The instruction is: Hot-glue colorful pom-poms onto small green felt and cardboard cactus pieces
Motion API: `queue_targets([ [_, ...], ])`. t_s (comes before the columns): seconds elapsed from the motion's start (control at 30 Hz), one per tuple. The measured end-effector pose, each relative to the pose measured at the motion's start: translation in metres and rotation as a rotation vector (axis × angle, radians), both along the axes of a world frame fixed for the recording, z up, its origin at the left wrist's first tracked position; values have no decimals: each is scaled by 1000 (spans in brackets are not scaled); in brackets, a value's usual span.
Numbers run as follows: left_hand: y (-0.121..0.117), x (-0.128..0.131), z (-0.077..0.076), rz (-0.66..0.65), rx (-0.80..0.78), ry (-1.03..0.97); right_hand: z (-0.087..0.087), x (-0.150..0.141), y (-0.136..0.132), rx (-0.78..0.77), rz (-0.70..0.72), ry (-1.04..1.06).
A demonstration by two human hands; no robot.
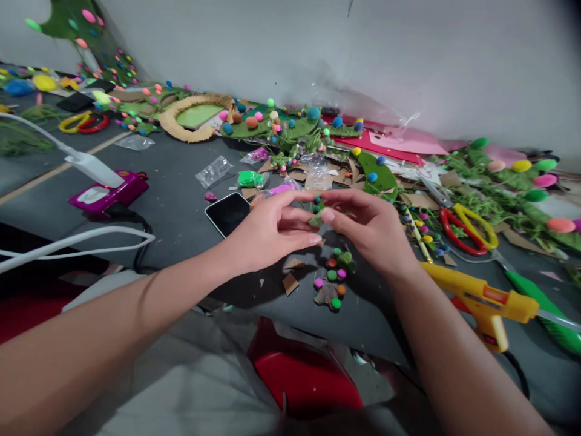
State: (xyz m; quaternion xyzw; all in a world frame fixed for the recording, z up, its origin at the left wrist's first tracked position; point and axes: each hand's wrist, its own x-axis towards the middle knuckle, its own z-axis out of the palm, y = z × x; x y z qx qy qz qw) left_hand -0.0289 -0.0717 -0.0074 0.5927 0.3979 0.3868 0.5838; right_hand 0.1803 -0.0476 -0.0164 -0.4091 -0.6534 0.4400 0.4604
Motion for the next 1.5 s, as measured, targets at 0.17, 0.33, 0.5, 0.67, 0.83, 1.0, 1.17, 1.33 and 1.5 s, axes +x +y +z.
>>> queue_targets([
  [0.17,3,-2,3,51,19,32,-2,-7,-3,-5,80,-80],
  [0.33,4,-3,4,64,106,170,0,-7,-1,60,-42,-44],
  [0.5,2,0,4,38,24,98,1,-1,2,70,-156,5],
  [0.67,3,0,5,36,-47,-30,-2,-4,0,116,-23,-1],
  [0.83,4,-1,4,46,-38,-26,-5,-7,-3,69,4,-5],
  [1.0,7,-6,4,29,72,94,-5,-10,-5,88,103,-62],
  [1.17,20,-17,12,-2,235,285,-6,-11,-2,88,45,-70],
  [1.33,31,-31,20,-50,192,312,-7,-9,0,66,-8,-21],
  [1.5,32,-37,22,-134,128,316,-5,-8,-4,92,18,-74],
])
